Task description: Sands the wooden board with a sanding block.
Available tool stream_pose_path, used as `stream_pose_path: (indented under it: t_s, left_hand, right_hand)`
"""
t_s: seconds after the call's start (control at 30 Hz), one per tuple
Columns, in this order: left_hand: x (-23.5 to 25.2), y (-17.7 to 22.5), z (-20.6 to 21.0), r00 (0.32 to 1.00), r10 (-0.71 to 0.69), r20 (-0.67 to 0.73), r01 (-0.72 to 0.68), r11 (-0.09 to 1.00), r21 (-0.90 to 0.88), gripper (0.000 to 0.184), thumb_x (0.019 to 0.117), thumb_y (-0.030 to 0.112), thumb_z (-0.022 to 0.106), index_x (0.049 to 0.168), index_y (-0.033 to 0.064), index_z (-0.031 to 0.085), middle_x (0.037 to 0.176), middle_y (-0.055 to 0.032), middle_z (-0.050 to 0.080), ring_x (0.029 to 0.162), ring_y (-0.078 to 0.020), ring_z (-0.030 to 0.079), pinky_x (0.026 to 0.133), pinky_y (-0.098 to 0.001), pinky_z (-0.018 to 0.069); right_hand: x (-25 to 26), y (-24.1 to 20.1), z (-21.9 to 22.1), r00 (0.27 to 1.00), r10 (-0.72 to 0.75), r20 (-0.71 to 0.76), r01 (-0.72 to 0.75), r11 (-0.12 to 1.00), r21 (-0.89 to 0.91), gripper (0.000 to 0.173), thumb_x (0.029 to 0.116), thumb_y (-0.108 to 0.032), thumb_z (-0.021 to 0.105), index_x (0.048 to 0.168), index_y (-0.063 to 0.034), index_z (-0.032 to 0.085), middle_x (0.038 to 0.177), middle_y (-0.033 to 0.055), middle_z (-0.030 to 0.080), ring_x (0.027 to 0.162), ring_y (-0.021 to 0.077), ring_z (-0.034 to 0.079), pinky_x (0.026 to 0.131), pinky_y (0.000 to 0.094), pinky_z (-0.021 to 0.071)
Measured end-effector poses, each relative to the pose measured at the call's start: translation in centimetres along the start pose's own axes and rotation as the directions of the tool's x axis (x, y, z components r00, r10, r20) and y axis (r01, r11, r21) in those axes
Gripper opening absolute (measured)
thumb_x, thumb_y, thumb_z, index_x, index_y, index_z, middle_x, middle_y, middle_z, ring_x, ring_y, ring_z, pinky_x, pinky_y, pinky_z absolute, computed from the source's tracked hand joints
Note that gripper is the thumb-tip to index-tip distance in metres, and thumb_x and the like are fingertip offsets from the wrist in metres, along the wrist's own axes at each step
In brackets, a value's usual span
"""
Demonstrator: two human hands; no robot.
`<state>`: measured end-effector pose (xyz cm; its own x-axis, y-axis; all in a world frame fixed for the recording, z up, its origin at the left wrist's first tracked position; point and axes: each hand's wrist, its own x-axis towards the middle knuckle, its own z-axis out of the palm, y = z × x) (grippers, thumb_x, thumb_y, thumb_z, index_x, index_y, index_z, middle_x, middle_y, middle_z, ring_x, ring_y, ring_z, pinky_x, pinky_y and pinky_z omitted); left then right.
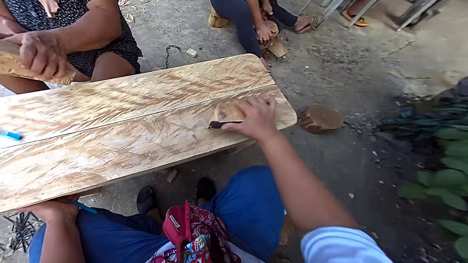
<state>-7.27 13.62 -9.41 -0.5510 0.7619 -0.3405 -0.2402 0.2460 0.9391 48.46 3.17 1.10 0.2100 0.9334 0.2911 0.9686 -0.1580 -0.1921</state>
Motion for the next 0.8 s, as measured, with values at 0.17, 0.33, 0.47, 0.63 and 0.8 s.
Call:
stream_pose_path:
  t_s: [0.17, 0.33, 0.47, 0.63, 0.8]
  left_hand:
    - [-1.0, 0.9, 1.2, 0.996, -0.019, -0.082, 0.018, 1.000, -0.010, 0.098, 0.0885, 0.078, -0.019, 0.125, 0.0191, 0.051, 0.080, -0.0079, 0.059, 0.056, -0.0188, 0.052, 0.046, -0.0353, 0.0427]
    - [-0.7, 1.0, 0.8, 0.996, -0.076, -0.049, 0.075, 0.997, -0.019, 0.098, 0.0856, 0.081, -0.018, 0.109, 0.0161, 0.051, 0.065, -0.0060, 0.053, 0.049, -0.0185, 0.047, 0.042, -0.0348, 0.0403]
    - [-0.8, 1.1, 0.3, 0.995, -0.100, 0.003, 0.100, 0.995, -0.016, 0.096, 0.0870, 0.080, -0.016, 0.108, 0.0151, 0.051, 0.061, -0.0051, 0.053, 0.042, -0.0157, 0.042, 0.038, -0.0305, 0.0369]
    - [-0.9, 1.2, 0.6, 0.994, -0.112, 0.000, 0.112, 0.994, -0.010, 0.095, 0.0872, 0.080, -0.015, 0.111, 0.0170, 0.052, 0.062, -0.0047, 0.053, 0.041, -0.0143, 0.042, 0.036, -0.0291, 0.0358]
    - [-0.2, 0.5, 0.2, 0.994, -0.106, 0.021, 0.106, 0.994, -0.014, 0.097, 0.0856, 0.080, -0.018, 0.106, 0.0157, 0.051, 0.059, -0.0038, 0.051, 0.042, -0.0143, 0.042, 0.037, -0.0296, 0.0362]
  right_hand:
    - [0.0, -17.5, 3.4, 0.982, -0.191, -0.007, 0.190, 0.975, 0.111, 0.086, 0.0675, -0.083, 0.071, 0.129, -0.0218, 0.072, 0.108, 0.0143, 0.072, 0.105, 0.0374, 0.066, 0.103, 0.0698, 0.0374]
    - [-0.1, -13.9, 2.8, 0.979, -0.204, 0.007, 0.203, 0.976, 0.076, 0.085, 0.0741, -0.081, 0.068, 0.132, -0.0189, 0.070, 0.110, 0.0185, 0.071, 0.106, 0.0413, 0.066, 0.097, 0.0710, 0.0403]
    - [1.0, -2.1, 0.2, 0.988, 0.138, 0.069, -0.135, 0.989, -0.054, 0.092, 0.0799, -0.079, 0.065, 0.141, -0.0102, 0.063, 0.131, 0.0289, 0.063, 0.125, 0.0535, 0.055, 0.103, 0.0782, 0.0309]
    - [3.7, -4.1, 0.8, 0.977, 0.207, 0.044, -0.205, 0.978, -0.046, 0.090, 0.0799, -0.072, 0.072, 0.138, -0.0036, 0.063, 0.129, 0.0335, 0.062, 0.123, 0.0554, 0.055, 0.105, 0.0770, 0.0288]
    - [7.4, -17.1, 4.9, 0.996, -0.075, 0.046, 0.072, 0.995, 0.064, 0.092, 0.0715, -0.081, 0.071, 0.133, -0.0130, 0.069, 0.118, 0.0212, 0.070, 0.115, 0.0431, 0.063, 0.106, 0.0694, 0.0352]
